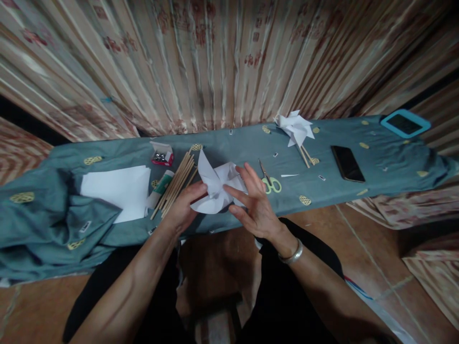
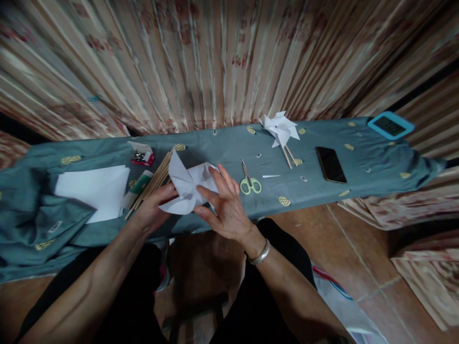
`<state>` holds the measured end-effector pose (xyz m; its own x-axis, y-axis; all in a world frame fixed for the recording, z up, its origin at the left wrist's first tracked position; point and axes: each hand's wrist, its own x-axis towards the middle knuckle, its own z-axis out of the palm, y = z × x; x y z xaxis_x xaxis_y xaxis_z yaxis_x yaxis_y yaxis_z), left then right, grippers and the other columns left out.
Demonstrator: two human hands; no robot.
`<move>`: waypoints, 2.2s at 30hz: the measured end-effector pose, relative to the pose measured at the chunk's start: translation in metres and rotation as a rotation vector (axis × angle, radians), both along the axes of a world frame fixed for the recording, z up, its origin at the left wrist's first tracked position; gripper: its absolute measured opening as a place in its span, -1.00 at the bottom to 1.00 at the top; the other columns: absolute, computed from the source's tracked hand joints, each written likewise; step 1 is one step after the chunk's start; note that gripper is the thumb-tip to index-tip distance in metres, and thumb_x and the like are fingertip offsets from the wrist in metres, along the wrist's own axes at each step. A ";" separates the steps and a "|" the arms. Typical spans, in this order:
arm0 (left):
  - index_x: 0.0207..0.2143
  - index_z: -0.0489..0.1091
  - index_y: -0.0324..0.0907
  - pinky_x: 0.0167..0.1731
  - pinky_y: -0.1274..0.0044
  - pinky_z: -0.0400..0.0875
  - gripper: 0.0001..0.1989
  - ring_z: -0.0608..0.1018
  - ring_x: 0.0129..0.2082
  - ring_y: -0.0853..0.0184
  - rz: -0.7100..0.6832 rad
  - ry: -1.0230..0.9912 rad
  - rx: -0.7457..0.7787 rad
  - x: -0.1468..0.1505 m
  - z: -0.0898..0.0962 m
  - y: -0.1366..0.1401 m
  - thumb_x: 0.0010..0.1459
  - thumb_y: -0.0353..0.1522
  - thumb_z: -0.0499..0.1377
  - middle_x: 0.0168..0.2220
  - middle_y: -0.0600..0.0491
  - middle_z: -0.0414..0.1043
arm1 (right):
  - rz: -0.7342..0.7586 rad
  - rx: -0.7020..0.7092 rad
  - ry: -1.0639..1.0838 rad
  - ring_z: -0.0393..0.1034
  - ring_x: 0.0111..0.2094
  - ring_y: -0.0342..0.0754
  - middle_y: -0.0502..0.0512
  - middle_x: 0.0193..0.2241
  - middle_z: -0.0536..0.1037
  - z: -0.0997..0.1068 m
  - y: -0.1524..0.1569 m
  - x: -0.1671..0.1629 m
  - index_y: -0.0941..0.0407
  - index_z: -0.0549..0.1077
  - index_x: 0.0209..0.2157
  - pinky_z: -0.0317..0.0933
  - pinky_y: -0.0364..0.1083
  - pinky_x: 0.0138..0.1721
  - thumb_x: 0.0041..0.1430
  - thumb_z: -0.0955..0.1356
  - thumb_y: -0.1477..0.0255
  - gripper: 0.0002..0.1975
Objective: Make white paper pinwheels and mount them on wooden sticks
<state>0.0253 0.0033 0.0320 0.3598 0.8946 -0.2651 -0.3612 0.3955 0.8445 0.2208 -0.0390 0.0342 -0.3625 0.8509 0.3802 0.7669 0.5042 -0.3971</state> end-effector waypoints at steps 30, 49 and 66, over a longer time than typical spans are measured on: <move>-0.42 0.57 -0.24 -0.37 0.50 0.43 -0.64 0.54 -0.50 0.35 0.309 0.087 -0.024 0.017 -0.011 -0.009 -0.37 -0.36 0.49 -0.44 0.05 0.60 | 0.048 0.002 0.162 -0.23 0.41 0.25 0.14 0.34 0.10 -0.001 -0.001 -0.011 0.03 0.51 0.03 -0.11 0.36 0.29 0.36 0.09 0.08 -0.47; -0.53 0.52 -0.24 -0.39 0.51 0.41 -0.71 0.51 -0.54 0.37 0.654 0.045 0.036 -0.040 0.005 0.008 -0.45 -0.40 0.45 -0.54 0.10 0.55 | -0.144 0.081 0.444 0.45 0.05 0.04 0.19 0.09 0.47 0.002 0.028 -0.036 0.05 0.56 -0.16 0.28 0.12 0.13 0.27 0.31 0.35 -0.80; -0.50 0.45 -0.11 0.00 0.41 0.46 -0.79 0.61 -0.14 0.25 1.111 0.079 0.346 -0.169 0.033 0.010 -0.23 -0.45 0.40 -0.35 0.17 0.61 | 0.078 -0.122 -0.319 -0.13 0.38 0.25 0.43 0.30 0.17 0.014 0.170 -0.186 0.31 0.59 -0.24 -0.04 0.20 0.30 0.17 0.28 0.59 -0.75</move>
